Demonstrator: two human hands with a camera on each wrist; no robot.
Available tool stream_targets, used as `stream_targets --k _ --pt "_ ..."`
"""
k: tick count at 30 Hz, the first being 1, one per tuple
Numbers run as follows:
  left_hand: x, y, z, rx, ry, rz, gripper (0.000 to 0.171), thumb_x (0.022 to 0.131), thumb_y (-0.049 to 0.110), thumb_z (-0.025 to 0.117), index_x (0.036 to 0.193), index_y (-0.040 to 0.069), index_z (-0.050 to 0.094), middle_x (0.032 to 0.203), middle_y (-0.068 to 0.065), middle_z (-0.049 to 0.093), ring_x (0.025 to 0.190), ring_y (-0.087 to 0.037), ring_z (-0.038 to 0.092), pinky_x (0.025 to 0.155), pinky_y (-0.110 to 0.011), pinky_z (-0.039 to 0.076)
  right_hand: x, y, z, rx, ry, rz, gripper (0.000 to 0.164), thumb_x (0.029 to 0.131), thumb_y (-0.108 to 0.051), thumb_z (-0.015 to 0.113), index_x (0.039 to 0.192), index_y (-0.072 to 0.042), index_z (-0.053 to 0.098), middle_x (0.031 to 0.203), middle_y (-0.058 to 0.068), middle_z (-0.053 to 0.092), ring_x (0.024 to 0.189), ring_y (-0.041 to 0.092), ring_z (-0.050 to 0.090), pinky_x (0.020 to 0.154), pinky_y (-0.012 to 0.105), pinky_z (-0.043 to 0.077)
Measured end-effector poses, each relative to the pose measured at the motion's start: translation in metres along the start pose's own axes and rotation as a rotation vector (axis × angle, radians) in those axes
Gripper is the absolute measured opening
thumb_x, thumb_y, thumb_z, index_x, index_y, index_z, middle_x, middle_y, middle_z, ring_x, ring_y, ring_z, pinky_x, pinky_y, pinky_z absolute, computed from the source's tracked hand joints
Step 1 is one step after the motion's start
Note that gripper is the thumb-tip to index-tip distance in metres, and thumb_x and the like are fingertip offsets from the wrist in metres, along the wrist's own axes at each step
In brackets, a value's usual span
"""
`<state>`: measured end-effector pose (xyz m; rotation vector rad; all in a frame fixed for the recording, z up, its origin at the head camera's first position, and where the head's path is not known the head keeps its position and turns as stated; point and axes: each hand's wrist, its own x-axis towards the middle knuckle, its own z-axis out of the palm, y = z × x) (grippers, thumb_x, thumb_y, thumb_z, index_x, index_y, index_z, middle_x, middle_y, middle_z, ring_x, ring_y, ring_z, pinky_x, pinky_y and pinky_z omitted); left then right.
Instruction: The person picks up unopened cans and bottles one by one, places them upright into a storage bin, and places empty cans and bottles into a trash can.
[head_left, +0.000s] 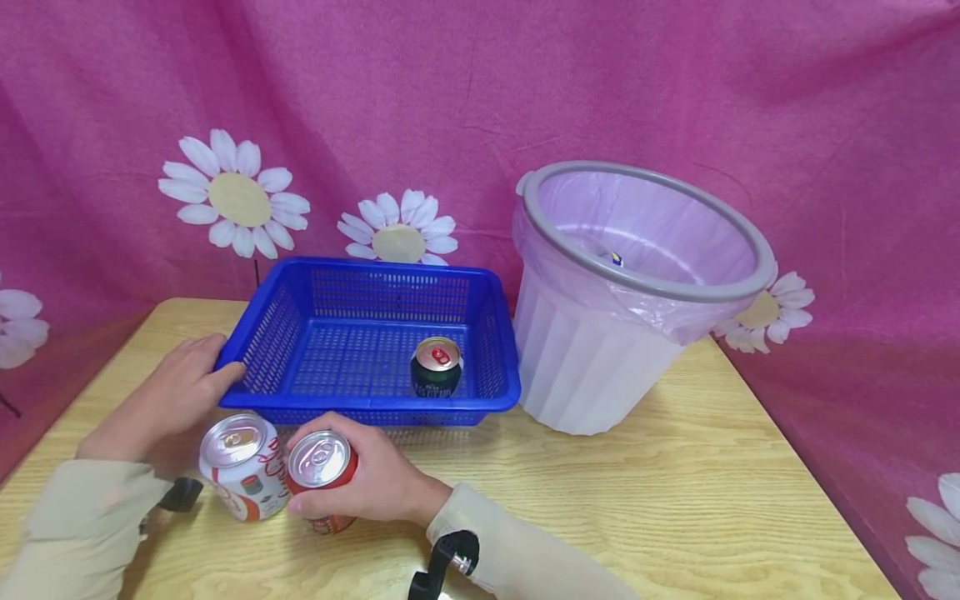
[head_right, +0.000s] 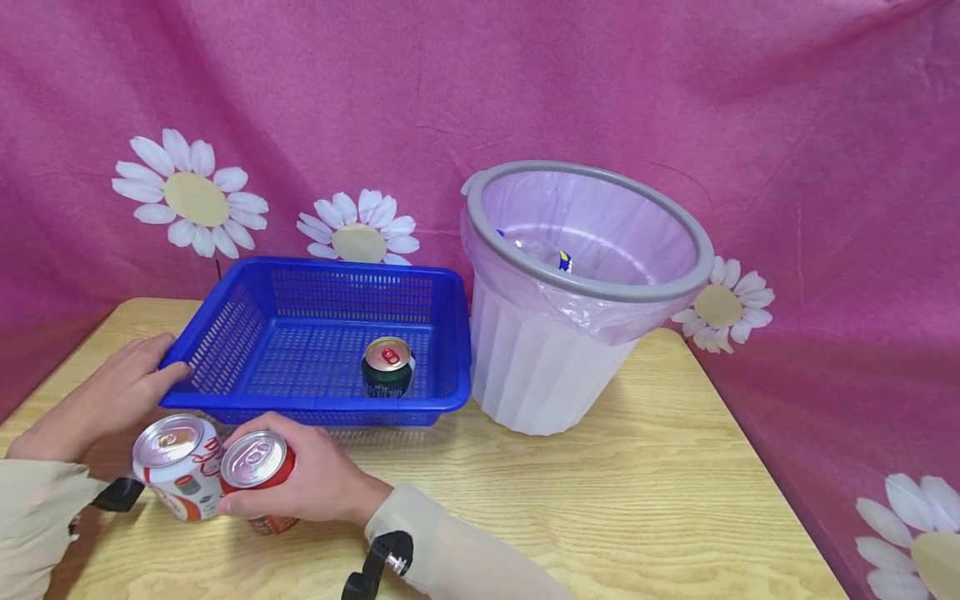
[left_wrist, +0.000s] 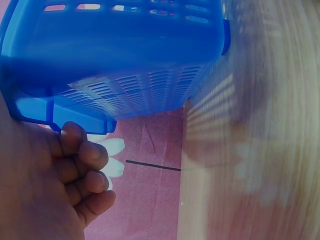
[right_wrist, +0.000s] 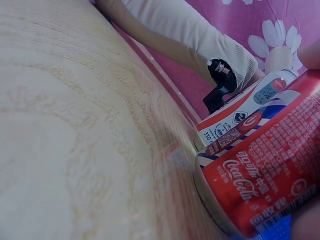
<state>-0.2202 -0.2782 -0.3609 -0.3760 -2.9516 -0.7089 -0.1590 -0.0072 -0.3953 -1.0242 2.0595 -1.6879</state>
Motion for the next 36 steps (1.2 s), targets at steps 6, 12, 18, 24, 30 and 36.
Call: stream_targets --k 6,12,18,24,30,36 --pt "-0.0006 0.0001 0.0001 0.009 0.004 -0.001 0.035 0.099 0.026 0.042 0.110 -0.006 0.052 0.099 -0.022 0.060 0.098 -0.038 0.051 0.084 -0.053 0.039 -0.0010 -0.0005 0.0009 -0.012 0.007 -0.010 0.054 0.073 -0.013 0.083 0.120 -0.021 0.056 0.114 -0.001 0.067 0.100 -0.006 0.062 0.084 0.019 0.055" --pt "-0.0015 -0.0020 0.0008 0.007 0.026 0.018 0.031 0.099 0.025 0.043 0.106 -0.004 0.052 0.095 -0.020 0.060 0.097 -0.038 0.051 0.082 -0.051 0.038 -0.0004 -0.0005 0.0009 -0.025 0.011 -0.003 0.055 0.073 -0.014 0.083 0.120 -0.022 0.056 0.114 -0.001 0.068 0.100 -0.006 0.061 0.084 0.019 0.054" --pt "-0.0014 -0.0024 0.0009 -0.006 0.023 0.016 0.034 0.099 0.025 0.043 0.110 -0.006 0.052 0.099 -0.023 0.060 0.099 -0.039 0.051 0.085 -0.054 0.039 0.0001 -0.0011 0.0003 -0.018 0.005 0.003 0.055 0.073 -0.014 0.084 0.120 -0.023 0.056 0.115 -0.002 0.067 0.101 -0.006 0.061 0.085 0.019 0.054" --pt "-0.0006 -0.0024 0.0010 -0.011 0.013 0.008 0.033 0.099 0.025 0.042 0.109 -0.005 0.052 0.098 -0.022 0.060 0.098 -0.038 0.051 0.084 -0.052 0.038 0.0004 -0.0009 -0.0012 0.016 -0.020 0.022 0.060 0.070 -0.011 0.086 0.120 -0.023 0.056 0.118 -0.004 0.066 0.104 -0.005 0.061 0.089 0.019 0.053" --pt "0.0007 -0.0018 0.0006 -0.011 -0.008 -0.009 0.036 0.100 0.027 0.041 0.111 -0.006 0.051 0.100 -0.022 0.060 0.099 -0.038 0.050 0.084 -0.054 0.039 0.0003 -0.0011 -0.0033 0.012 -0.043 0.032 0.064 0.068 -0.010 0.087 0.121 -0.024 0.055 0.119 -0.005 0.066 0.105 -0.005 0.061 0.091 0.018 0.052" --pt "0.0002 -0.0007 -0.0002 -0.013 -0.016 -0.014 0.041 0.101 0.028 0.039 0.116 -0.008 0.050 0.107 -0.027 0.058 0.105 -0.043 0.048 0.089 -0.058 0.038 0.0000 -0.0026 -0.0030 0.006 -0.035 0.030 0.062 0.068 -0.011 0.087 0.121 -0.024 0.055 0.118 -0.004 0.066 0.103 -0.006 0.061 0.090 0.019 0.053"
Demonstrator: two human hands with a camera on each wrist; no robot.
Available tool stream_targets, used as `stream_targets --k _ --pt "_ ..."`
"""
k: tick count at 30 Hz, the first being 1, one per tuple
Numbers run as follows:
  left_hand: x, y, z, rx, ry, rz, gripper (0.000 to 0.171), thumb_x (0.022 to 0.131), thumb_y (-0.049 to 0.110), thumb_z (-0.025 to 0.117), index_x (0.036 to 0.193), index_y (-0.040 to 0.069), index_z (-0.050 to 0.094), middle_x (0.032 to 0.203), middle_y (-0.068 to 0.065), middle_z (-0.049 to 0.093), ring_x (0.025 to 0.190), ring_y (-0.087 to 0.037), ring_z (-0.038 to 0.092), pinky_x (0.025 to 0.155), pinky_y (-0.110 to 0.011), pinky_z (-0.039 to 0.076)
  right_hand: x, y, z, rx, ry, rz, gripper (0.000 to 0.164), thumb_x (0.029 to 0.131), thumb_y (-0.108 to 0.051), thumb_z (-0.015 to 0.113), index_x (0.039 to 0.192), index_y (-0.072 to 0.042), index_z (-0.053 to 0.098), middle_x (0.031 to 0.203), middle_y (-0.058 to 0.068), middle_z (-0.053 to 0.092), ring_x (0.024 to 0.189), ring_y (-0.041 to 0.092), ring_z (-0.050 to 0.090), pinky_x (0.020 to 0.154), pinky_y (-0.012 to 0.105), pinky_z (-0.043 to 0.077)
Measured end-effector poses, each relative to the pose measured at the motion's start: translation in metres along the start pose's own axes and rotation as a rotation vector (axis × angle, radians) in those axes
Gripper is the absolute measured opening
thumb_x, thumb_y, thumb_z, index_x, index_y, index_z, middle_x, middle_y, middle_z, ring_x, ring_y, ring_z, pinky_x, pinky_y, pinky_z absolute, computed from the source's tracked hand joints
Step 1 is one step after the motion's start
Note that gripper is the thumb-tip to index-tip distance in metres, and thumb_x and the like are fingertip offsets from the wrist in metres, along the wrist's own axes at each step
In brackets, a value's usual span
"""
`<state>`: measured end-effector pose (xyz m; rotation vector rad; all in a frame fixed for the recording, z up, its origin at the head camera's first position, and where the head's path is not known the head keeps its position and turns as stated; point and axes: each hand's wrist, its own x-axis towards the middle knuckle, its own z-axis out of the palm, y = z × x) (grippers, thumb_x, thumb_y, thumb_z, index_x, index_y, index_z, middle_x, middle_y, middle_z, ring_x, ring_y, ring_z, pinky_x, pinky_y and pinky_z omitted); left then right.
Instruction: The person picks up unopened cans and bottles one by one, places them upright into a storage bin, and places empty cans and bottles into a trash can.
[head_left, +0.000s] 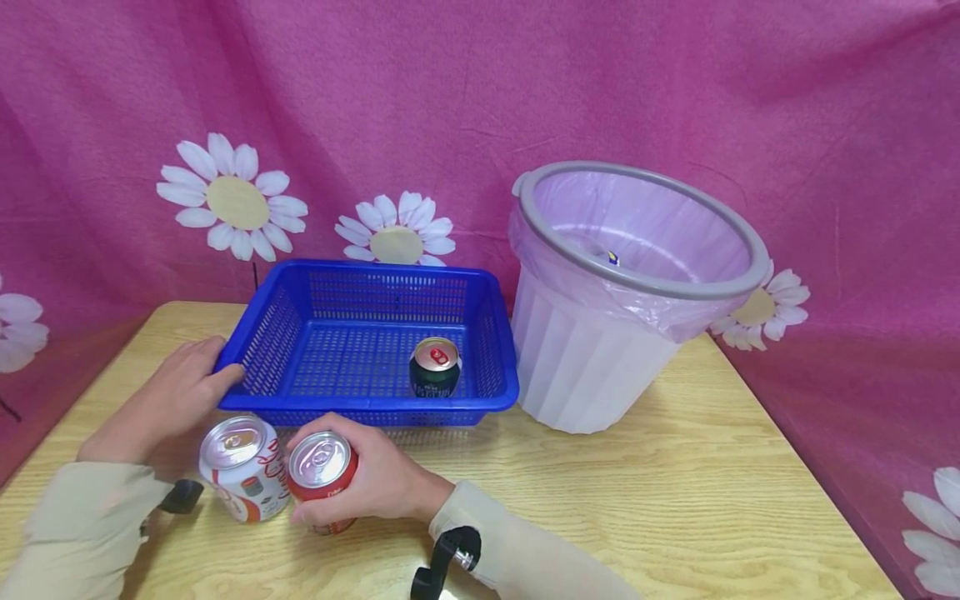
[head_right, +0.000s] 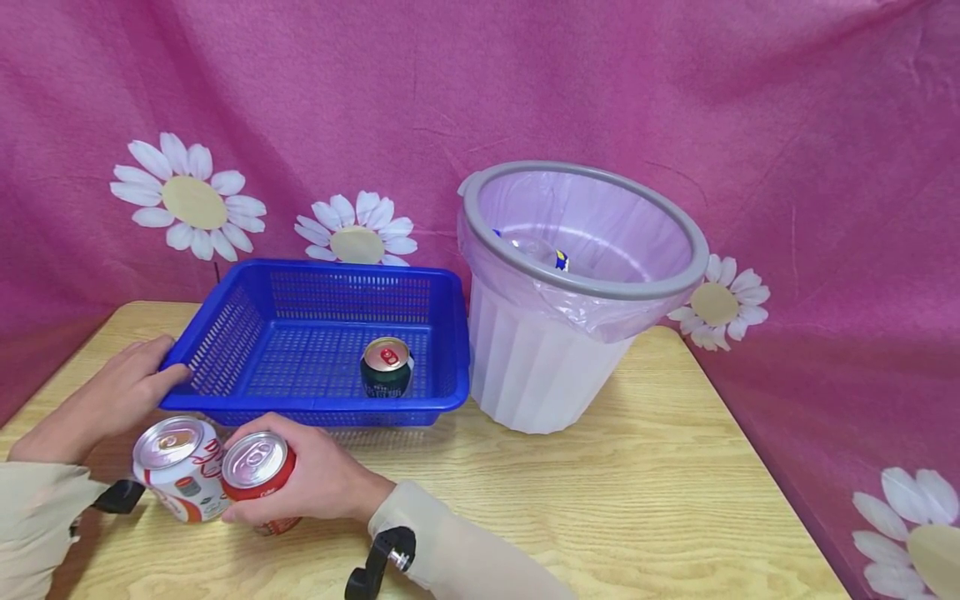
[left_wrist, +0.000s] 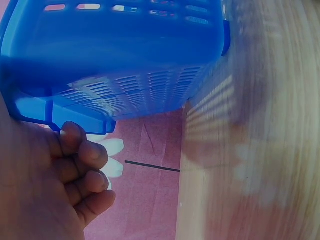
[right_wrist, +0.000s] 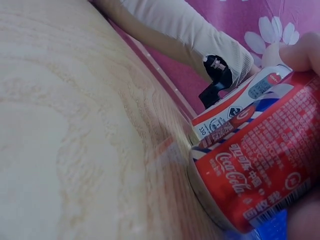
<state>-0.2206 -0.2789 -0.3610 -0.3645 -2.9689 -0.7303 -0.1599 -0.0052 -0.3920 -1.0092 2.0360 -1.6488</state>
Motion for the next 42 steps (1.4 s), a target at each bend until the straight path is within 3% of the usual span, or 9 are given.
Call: stream_targets --k 9,20,24,31,42 --pt "0.001 0.000 0.000 -0.016 -0.010 0.001 0.042 0.101 0.028 0.040 0.120 -0.009 0.049 0.110 -0.028 0.058 0.106 -0.043 0.048 0.090 -0.059 0.038 0.000 -0.001 0.001 0.003 0.011 0.000 0.060 0.070 -0.010 0.085 0.120 -0.025 0.055 0.118 -0.004 0.065 0.102 -0.005 0.061 0.088 0.019 0.053" --pt "0.002 -0.002 0.003 0.017 0.071 0.074 0.028 0.097 0.021 0.046 0.104 -0.004 0.055 0.094 -0.020 0.062 0.094 -0.039 0.055 0.081 -0.050 0.039 -0.001 -0.002 -0.004 -0.055 0.058 -0.010 0.060 0.069 -0.009 0.085 0.119 -0.023 0.055 0.114 -0.001 0.068 0.098 -0.006 0.062 0.085 0.018 0.054" --pt "0.002 -0.002 0.003 0.024 0.069 0.065 0.029 0.097 0.022 0.046 0.104 -0.004 0.055 0.094 -0.020 0.062 0.093 -0.037 0.054 0.080 -0.049 0.039 0.000 -0.004 -0.005 -0.056 0.057 -0.008 0.059 0.069 -0.010 0.085 0.118 -0.024 0.056 0.115 -0.002 0.068 0.098 -0.005 0.062 0.085 0.018 0.054" --pt "0.001 0.000 0.001 -0.005 -0.003 0.009 0.039 0.100 0.027 0.040 0.116 -0.008 0.050 0.104 -0.025 0.060 0.102 -0.041 0.050 0.087 -0.057 0.039 -0.002 -0.014 -0.008 -0.034 0.061 -0.013 0.058 0.070 -0.012 0.085 0.119 -0.024 0.056 0.116 -0.003 0.068 0.101 -0.005 0.062 0.086 0.019 0.054" --pt "0.000 -0.001 0.002 0.016 0.028 0.030 0.034 0.099 0.025 0.042 0.110 -0.006 0.052 0.097 -0.023 0.060 0.099 -0.040 0.051 0.085 -0.054 0.038 -0.004 -0.035 -0.022 0.057 0.074 -0.023 0.059 0.071 -0.006 0.083 0.120 -0.023 0.055 0.120 0.005 0.066 0.106 -0.001 0.062 0.091 0.022 0.053"
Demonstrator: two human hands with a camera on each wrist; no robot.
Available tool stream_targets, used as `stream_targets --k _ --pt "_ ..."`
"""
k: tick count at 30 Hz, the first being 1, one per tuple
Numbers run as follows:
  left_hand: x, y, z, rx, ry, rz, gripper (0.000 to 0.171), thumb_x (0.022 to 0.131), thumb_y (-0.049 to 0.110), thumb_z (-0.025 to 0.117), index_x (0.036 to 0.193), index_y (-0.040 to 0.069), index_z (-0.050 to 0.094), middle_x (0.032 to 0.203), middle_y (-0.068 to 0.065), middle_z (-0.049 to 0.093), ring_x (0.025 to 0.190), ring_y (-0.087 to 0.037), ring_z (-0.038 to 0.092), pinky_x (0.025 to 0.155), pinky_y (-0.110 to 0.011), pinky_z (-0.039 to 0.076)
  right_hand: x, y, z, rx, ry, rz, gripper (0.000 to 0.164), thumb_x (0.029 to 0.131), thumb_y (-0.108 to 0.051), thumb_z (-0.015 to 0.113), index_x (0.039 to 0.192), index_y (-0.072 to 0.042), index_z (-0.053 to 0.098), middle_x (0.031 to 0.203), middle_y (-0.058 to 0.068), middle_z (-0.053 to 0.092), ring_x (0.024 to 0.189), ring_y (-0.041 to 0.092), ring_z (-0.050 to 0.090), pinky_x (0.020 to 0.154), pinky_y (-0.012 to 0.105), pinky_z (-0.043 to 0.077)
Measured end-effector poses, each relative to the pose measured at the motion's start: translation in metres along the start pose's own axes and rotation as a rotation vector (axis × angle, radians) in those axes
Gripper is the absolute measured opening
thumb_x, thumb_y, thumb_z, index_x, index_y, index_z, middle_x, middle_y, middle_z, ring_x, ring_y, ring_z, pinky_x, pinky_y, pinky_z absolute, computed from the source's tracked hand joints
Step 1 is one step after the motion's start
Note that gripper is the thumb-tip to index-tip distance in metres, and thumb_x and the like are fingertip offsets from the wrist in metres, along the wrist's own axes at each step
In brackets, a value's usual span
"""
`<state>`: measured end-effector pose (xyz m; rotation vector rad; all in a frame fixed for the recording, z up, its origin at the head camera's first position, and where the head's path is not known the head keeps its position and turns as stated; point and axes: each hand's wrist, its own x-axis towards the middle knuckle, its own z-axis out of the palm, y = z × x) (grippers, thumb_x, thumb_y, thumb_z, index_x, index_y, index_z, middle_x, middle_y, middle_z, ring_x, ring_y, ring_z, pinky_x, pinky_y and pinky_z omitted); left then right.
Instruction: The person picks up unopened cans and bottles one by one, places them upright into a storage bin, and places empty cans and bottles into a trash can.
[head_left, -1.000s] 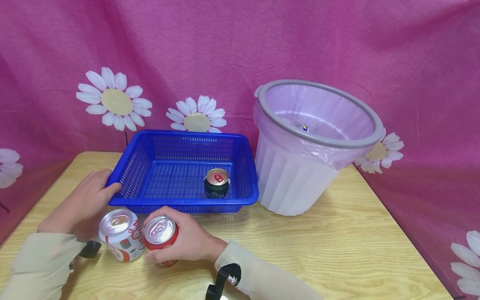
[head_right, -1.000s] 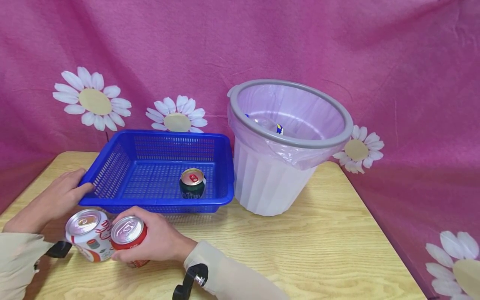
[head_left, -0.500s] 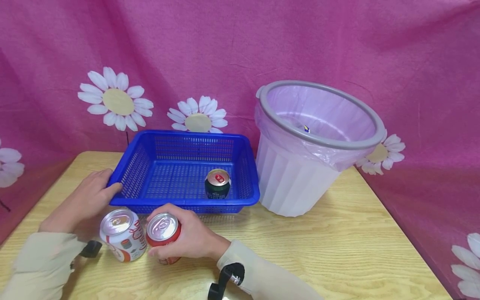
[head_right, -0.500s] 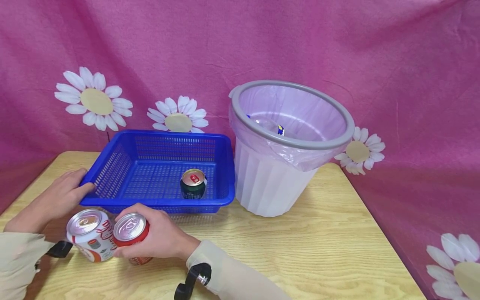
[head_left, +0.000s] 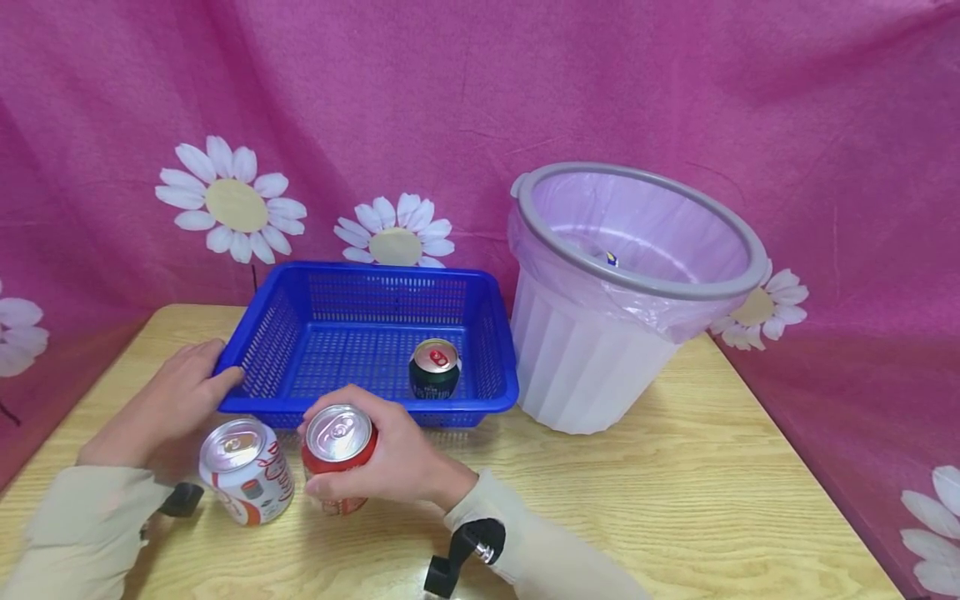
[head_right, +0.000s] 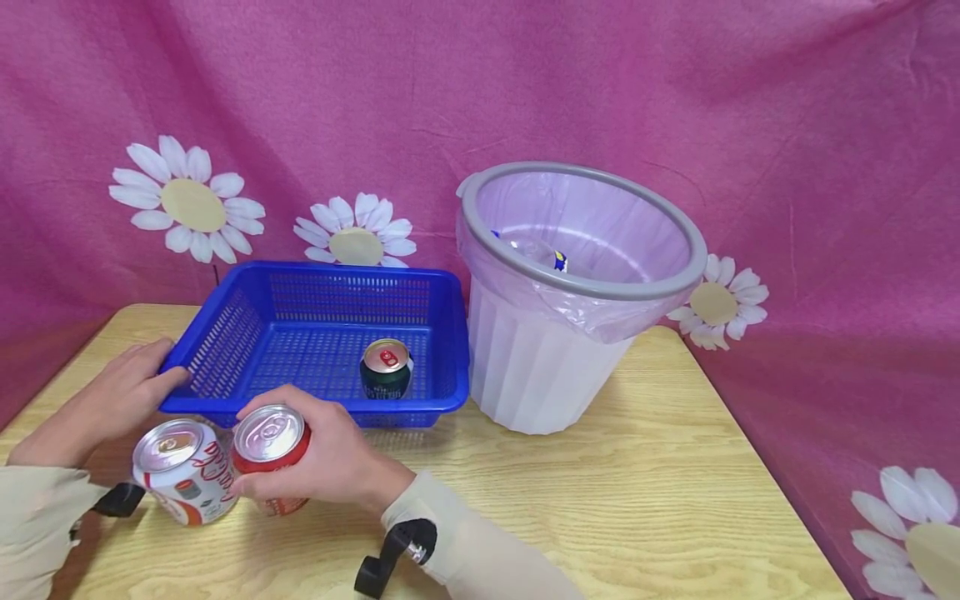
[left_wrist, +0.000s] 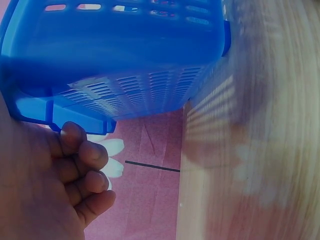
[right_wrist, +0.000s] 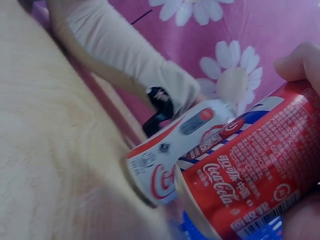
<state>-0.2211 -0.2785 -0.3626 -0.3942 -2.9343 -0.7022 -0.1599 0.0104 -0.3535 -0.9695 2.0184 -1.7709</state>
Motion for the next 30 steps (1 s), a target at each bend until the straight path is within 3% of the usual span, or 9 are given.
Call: stream_targets --k 8,15,30 --pt "0.000 0.000 -0.001 -0.011 -0.010 -0.011 0.038 0.100 0.027 0.041 0.114 -0.007 0.051 0.102 -0.024 0.060 0.103 -0.042 0.049 0.088 -0.056 0.037 -0.001 -0.014 -0.010 -0.003 0.028 -0.098 0.060 0.070 -0.001 0.082 0.120 -0.020 0.056 0.118 0.009 0.066 0.107 0.002 0.062 0.091 0.026 0.054" --pt "-0.001 0.000 -0.001 -0.006 -0.002 -0.001 0.035 0.099 0.025 0.042 0.110 -0.006 0.052 0.097 -0.022 0.060 0.098 -0.039 0.051 0.084 -0.053 0.038 -0.002 -0.022 -0.014 -0.006 0.057 -0.123 0.060 0.071 0.001 0.082 0.121 -0.019 0.055 0.119 0.008 0.066 0.108 0.003 0.061 0.092 0.027 0.054" --pt "0.000 0.000 -0.001 0.005 0.003 0.014 0.035 0.100 0.025 0.043 0.110 -0.007 0.053 0.098 -0.022 0.060 0.099 -0.039 0.051 0.085 -0.053 0.039 -0.001 -0.035 -0.020 0.050 0.129 -0.185 0.054 0.073 0.003 0.078 0.119 -0.010 0.055 0.118 0.020 0.065 0.106 0.006 0.064 0.088 0.031 0.057"
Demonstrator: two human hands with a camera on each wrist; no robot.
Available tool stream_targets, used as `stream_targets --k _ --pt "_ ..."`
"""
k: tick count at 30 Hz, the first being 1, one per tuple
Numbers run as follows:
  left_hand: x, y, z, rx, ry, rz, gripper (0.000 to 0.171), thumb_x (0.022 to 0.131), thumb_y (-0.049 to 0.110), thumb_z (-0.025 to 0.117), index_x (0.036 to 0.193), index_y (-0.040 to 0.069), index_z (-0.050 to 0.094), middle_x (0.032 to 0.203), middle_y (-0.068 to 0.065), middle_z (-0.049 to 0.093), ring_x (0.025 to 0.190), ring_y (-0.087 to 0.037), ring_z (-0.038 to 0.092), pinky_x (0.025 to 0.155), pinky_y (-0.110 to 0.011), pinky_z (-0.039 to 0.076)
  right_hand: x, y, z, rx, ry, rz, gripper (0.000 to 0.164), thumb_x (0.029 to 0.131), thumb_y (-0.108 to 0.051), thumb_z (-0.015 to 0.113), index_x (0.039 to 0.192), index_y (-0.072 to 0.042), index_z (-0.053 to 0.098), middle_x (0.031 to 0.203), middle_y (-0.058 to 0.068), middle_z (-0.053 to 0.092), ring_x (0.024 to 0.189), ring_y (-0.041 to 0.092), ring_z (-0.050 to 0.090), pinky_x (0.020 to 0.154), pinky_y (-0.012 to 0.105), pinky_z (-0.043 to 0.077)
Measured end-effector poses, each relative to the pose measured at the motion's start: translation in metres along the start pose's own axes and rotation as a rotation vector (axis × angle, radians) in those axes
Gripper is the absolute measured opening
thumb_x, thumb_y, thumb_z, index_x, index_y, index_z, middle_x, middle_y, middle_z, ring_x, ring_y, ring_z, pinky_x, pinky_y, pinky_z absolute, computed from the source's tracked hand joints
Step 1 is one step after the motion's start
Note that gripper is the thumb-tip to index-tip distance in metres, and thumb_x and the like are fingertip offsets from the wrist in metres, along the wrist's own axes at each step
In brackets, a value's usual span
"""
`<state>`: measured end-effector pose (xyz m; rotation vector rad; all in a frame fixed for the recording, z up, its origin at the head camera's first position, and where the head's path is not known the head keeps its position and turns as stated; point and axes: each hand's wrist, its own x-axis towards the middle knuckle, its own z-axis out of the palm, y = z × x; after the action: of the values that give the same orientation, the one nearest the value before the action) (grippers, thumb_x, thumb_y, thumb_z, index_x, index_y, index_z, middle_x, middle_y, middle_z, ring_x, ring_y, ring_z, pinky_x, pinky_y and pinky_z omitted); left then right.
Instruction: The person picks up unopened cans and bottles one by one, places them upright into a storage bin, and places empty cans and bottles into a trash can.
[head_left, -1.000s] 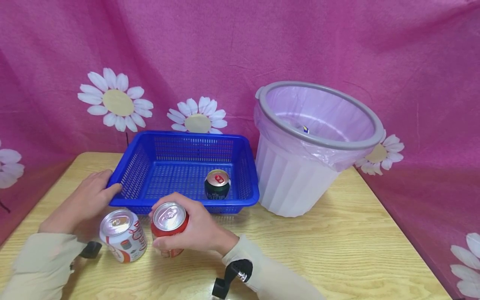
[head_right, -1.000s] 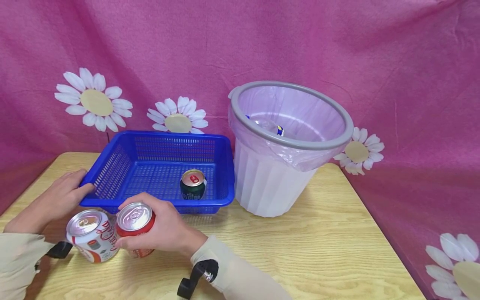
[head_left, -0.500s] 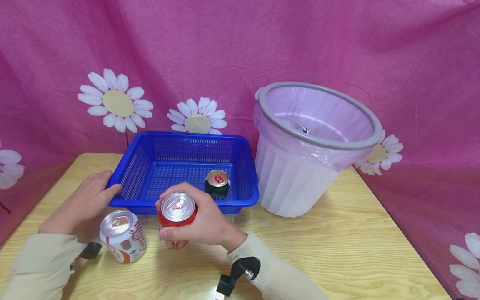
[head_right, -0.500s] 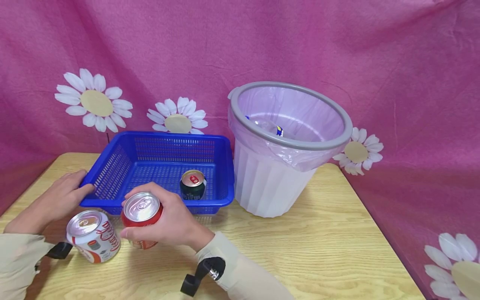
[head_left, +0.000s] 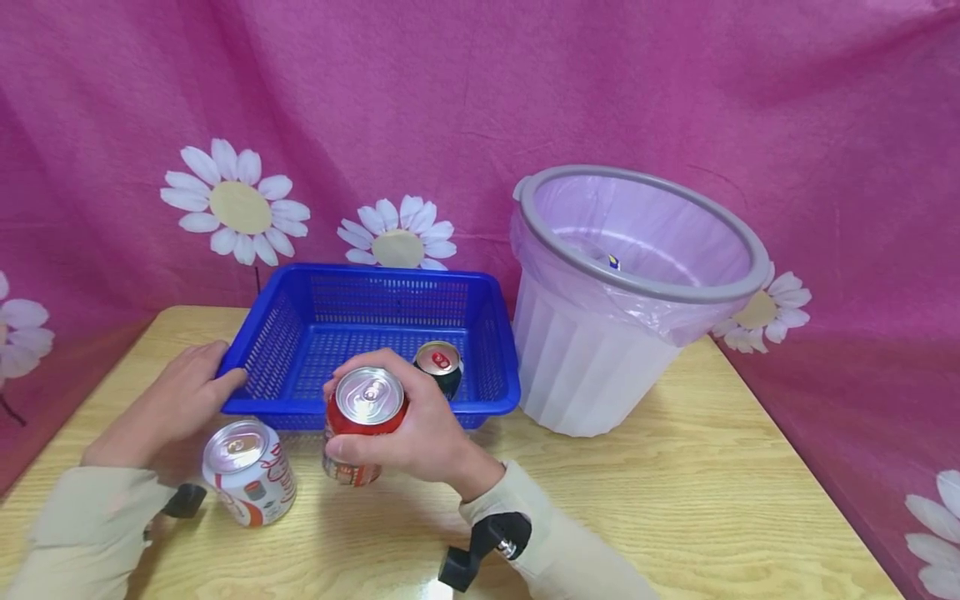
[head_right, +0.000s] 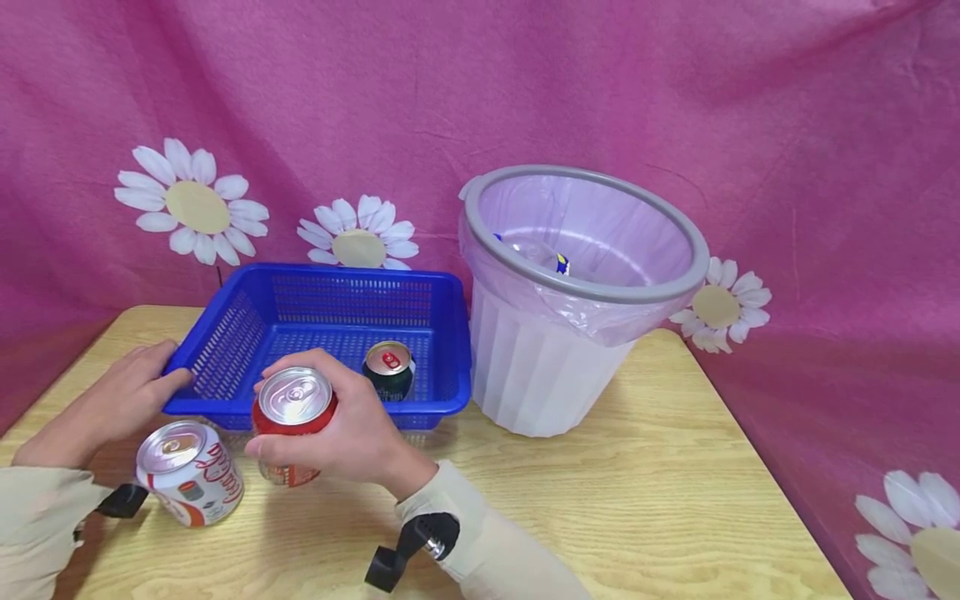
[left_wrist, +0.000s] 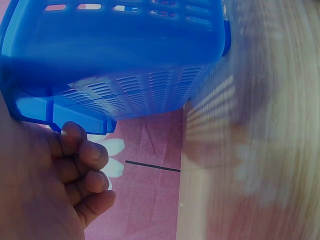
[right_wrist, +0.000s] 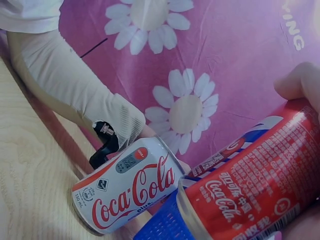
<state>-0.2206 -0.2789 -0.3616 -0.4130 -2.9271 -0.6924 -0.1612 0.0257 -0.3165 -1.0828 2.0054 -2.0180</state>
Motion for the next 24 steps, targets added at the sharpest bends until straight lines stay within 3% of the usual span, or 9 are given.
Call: stream_targets --k 19,24 --pt "0.000 0.001 0.000 -0.032 -0.023 -0.038 0.039 0.100 0.028 0.041 0.117 -0.006 0.051 0.109 -0.025 0.059 0.108 -0.041 0.048 0.091 -0.058 0.038 0.017 -0.009 -0.012 -0.093 0.124 -0.016 0.052 0.075 -0.006 0.079 0.119 -0.019 0.056 0.119 0.010 0.067 0.108 0.011 0.064 0.086 0.034 0.058" --pt "-0.001 0.001 -0.001 -0.023 -0.018 -0.032 0.039 0.100 0.028 0.042 0.116 -0.006 0.051 0.108 -0.025 0.059 0.107 -0.042 0.049 0.091 -0.058 0.038 0.022 -0.010 -0.016 -0.104 0.158 -0.010 0.050 0.076 -0.007 0.078 0.120 -0.015 0.056 0.118 0.010 0.067 0.107 0.013 0.064 0.084 0.035 0.058"
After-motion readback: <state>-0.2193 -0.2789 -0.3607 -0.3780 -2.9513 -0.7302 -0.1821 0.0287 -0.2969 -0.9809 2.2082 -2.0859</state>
